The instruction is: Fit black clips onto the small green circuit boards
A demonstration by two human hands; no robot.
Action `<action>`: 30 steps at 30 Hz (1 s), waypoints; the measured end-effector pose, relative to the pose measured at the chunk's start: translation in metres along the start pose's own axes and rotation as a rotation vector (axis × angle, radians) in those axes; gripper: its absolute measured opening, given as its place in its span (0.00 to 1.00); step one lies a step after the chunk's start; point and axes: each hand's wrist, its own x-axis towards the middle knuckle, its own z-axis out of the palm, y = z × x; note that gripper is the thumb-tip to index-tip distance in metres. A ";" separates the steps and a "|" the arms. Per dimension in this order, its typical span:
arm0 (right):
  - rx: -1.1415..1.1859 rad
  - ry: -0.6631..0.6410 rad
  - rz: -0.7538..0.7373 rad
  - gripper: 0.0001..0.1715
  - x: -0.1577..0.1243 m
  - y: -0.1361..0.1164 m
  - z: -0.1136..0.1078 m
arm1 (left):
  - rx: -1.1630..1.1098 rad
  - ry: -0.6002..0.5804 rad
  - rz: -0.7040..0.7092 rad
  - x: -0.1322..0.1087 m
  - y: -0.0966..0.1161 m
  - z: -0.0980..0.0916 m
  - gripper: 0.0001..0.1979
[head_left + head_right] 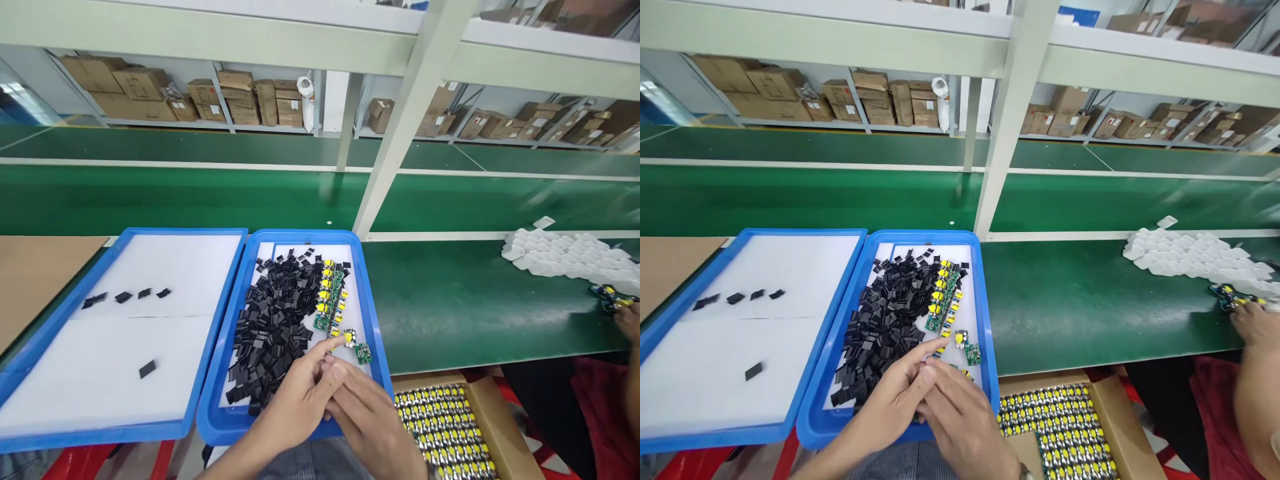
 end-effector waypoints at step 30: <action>-0.182 -0.075 0.193 0.17 -0.001 0.063 -0.029 | 0.633 0.561 0.404 -0.031 -0.019 -0.067 0.12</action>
